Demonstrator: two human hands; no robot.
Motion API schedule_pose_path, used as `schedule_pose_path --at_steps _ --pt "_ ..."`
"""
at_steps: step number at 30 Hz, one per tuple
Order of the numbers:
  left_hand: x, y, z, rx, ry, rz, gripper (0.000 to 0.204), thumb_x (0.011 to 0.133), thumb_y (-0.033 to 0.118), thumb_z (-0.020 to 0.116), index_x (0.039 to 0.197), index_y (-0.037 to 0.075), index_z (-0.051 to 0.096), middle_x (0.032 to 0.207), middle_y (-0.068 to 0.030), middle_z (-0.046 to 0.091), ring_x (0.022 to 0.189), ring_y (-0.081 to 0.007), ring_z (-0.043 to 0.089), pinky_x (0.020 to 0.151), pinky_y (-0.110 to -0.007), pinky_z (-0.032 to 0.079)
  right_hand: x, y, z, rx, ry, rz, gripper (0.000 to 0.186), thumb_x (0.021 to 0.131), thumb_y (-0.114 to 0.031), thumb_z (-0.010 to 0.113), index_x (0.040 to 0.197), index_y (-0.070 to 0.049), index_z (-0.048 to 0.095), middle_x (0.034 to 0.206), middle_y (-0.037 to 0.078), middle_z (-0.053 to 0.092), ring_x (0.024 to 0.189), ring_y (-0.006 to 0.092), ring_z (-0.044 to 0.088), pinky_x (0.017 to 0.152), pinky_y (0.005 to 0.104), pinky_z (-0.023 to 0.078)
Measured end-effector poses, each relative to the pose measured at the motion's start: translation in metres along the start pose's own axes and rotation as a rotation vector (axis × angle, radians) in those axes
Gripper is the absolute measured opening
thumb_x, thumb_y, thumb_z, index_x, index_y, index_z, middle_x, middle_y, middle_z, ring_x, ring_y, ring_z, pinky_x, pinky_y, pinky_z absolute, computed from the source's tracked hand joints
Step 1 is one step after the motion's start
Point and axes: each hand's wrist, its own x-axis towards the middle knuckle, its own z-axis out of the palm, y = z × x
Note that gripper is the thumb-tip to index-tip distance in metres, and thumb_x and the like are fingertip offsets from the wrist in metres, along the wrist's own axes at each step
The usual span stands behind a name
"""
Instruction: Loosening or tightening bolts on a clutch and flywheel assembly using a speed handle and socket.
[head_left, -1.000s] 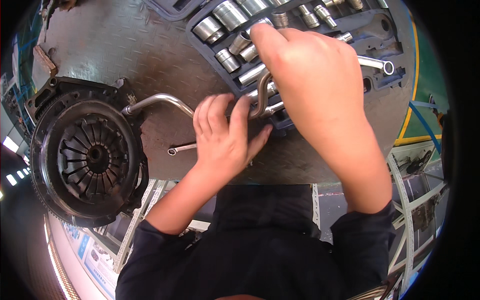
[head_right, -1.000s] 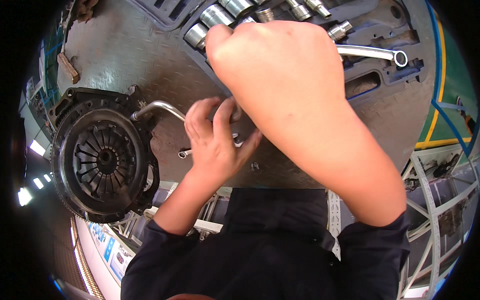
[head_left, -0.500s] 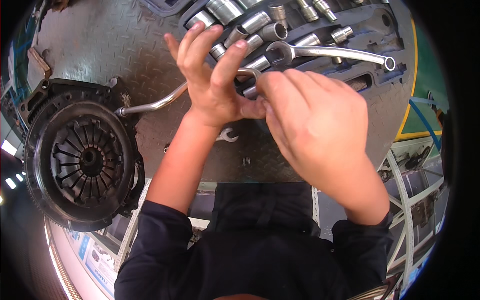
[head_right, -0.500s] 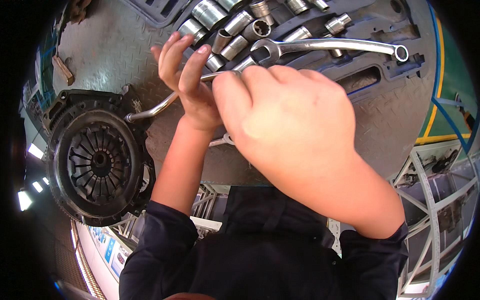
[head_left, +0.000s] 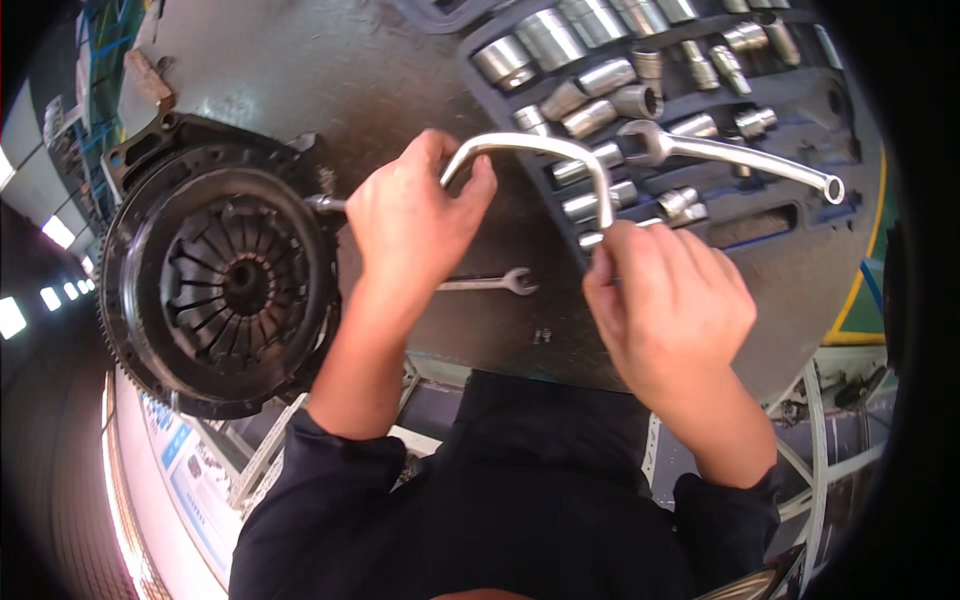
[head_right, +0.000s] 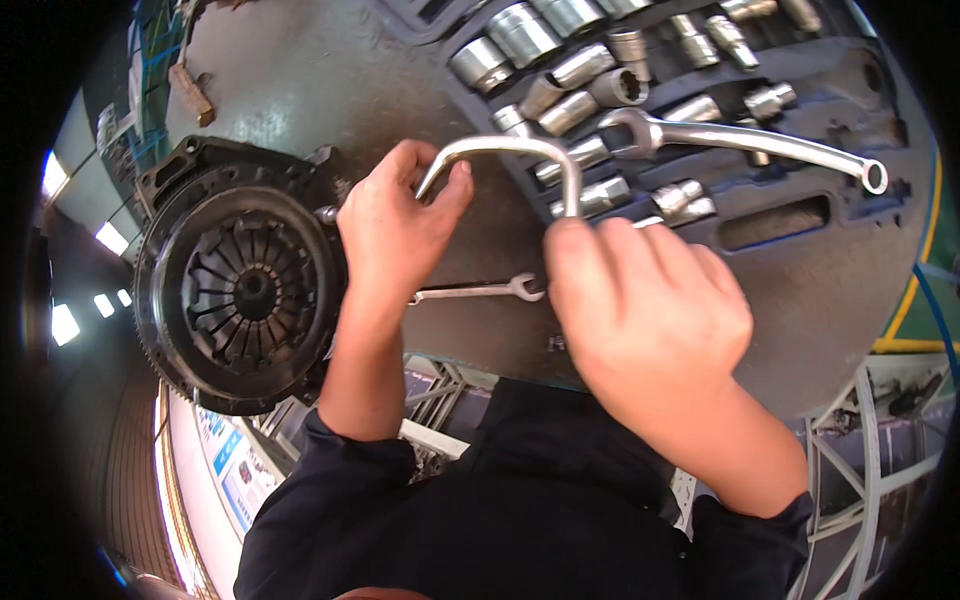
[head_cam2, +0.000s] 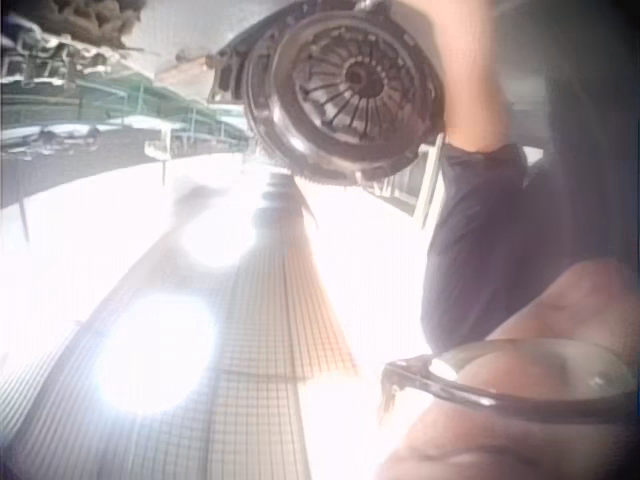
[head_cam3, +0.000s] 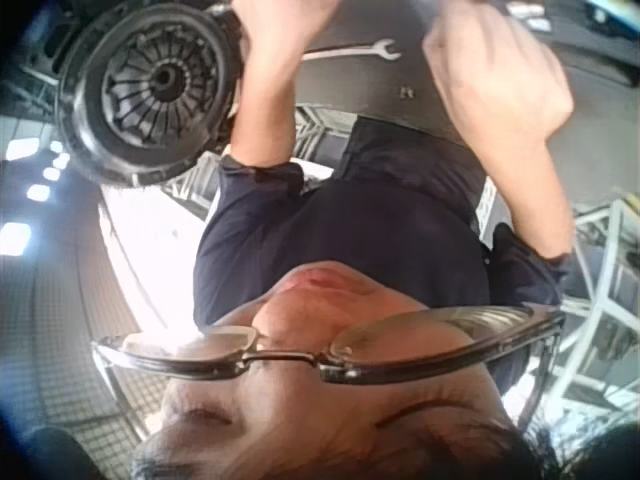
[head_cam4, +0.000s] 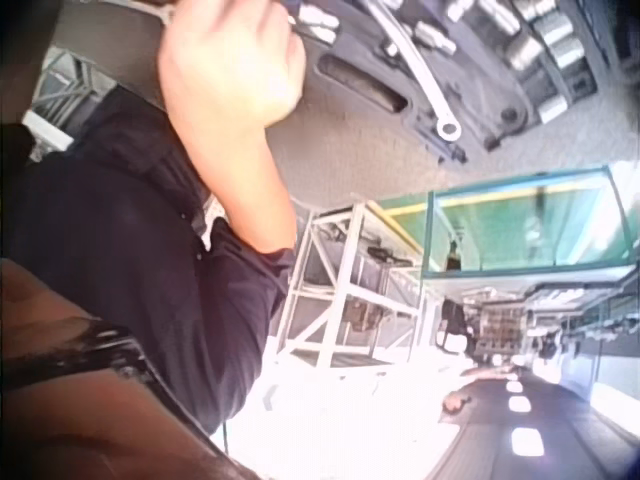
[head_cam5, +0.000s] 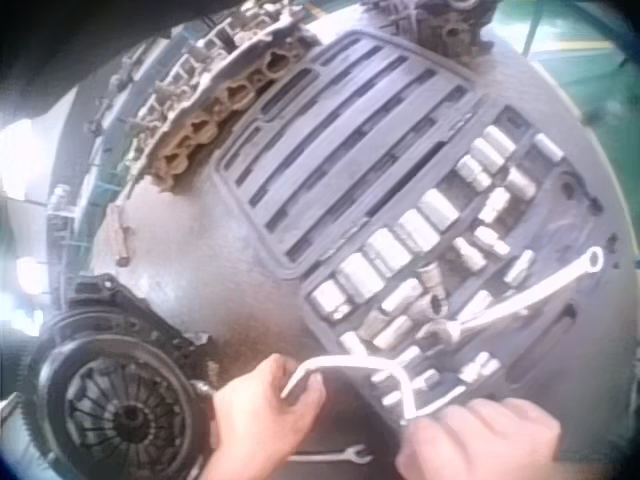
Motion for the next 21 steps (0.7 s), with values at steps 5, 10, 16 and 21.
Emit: schedule_pose_path --at_steps 5,10,16,21 --pt "-0.009 -0.001 0.011 -0.901 0.193 -0.123 0.024 0.080 -0.006 0.071 0.079 0.003 0.050 0.067 0.0022 0.050 0.061 -0.0041 0.045 0.052 -0.023 0.037 0.004 0.002 0.010 0.254 -0.038 0.216 0.035 0.072 0.000 0.073 0.105 -0.006 0.062 0.076 0.006 0.064 0.065 0.0250 0.063 0.057 0.0348 0.048" --pt "-0.025 -0.011 -0.003 -0.633 0.268 0.450 0.031 0.064 -0.006 0.076 0.069 0.004 0.048 0.065 -0.0080 0.048 0.060 -0.0249 0.050 0.063 -0.035 0.047 0.028 0.023 0.023 0.226 -0.066 0.031 0.029 0.075 0.000 0.072 0.103 -0.006 0.067 0.076 0.008 0.064 0.065 0.0246 0.063 0.058 0.0338 0.048" --pt "-0.029 -0.010 -0.015 -0.096 -0.009 0.694 0.028 0.068 0.026 0.079 0.069 0.009 0.057 0.067 -0.0040 0.053 0.071 -0.0250 0.054 0.089 -0.046 0.045 0.064 0.021 0.014 -0.027 -0.053 -0.198 0.026 0.071 -0.005 0.067 0.097 -0.005 0.067 0.075 0.006 0.059 0.069 0.0226 0.061 0.062 0.0336 0.048" --pt "-0.015 0.005 0.001 0.028 -0.127 0.741 0.039 0.066 0.047 0.074 0.082 0.013 0.064 0.075 0.0018 0.058 0.074 -0.0202 0.057 0.079 -0.040 0.042 0.059 0.016 0.008 -0.006 -0.170 -0.227 0.027 0.071 -0.009 0.062 0.097 -0.003 0.066 0.080 0.007 0.054 0.075 0.0242 0.057 0.066 0.0357 0.046"
